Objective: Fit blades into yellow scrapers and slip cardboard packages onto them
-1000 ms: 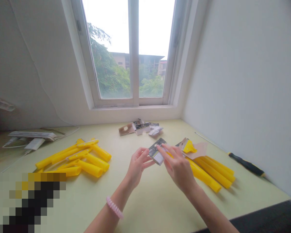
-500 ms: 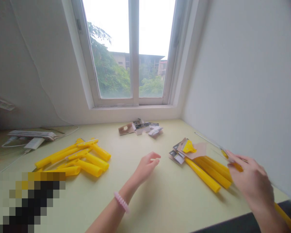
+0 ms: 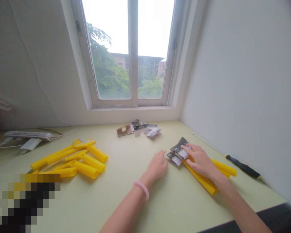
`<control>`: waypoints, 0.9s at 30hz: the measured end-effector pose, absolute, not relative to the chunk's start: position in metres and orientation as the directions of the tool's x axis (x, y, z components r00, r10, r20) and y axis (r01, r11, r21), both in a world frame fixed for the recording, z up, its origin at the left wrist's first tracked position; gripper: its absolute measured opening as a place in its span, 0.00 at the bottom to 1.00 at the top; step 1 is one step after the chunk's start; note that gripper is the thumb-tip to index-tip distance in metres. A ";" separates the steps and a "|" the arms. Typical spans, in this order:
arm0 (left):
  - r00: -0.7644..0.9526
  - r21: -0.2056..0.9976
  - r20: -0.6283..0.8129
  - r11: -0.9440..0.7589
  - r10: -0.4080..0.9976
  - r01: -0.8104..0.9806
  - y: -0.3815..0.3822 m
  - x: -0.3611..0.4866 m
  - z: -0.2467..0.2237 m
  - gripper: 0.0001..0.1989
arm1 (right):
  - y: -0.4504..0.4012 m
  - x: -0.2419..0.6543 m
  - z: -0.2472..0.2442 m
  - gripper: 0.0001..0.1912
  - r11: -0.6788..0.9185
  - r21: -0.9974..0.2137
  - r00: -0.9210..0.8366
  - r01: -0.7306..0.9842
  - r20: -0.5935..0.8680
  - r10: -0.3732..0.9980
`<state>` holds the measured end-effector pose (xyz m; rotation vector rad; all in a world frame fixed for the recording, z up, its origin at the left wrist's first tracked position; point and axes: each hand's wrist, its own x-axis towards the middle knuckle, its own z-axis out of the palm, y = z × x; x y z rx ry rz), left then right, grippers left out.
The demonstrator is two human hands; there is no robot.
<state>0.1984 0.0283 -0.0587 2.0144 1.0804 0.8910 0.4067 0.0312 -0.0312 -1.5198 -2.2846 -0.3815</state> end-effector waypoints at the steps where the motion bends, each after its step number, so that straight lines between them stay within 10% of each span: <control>1: 0.400 0.801 0.241 -0.414 0.884 0.432 0.028 0.190 -0.060 0.26 | 0.031 0.406 -0.032 0.25 0.371 0.022 -0.342 0.928 0.440 0.830; 14: 0.121 0.699 0.289 -0.296 0.950 0.651 0.011 0.057 -0.059 0.16 | 0.038 0.401 -0.016 0.44 0.227 -0.011 -0.218 0.974 0.239 0.946; 22: 0.055 0.760 0.331 -0.300 0.942 0.576 0.009 0.045 -0.066 0.14 | 0.096 0.289 0.015 0.17 0.389 -0.022 -0.380 0.921 0.167 0.910; 27: 0.102 0.722 0.332 -0.322 0.938 0.613 0.009 0.043 -0.067 0.14 | 0.124 0.247 -0.009 0.22 0.441 0.047 -0.443 0.897 0.121 0.888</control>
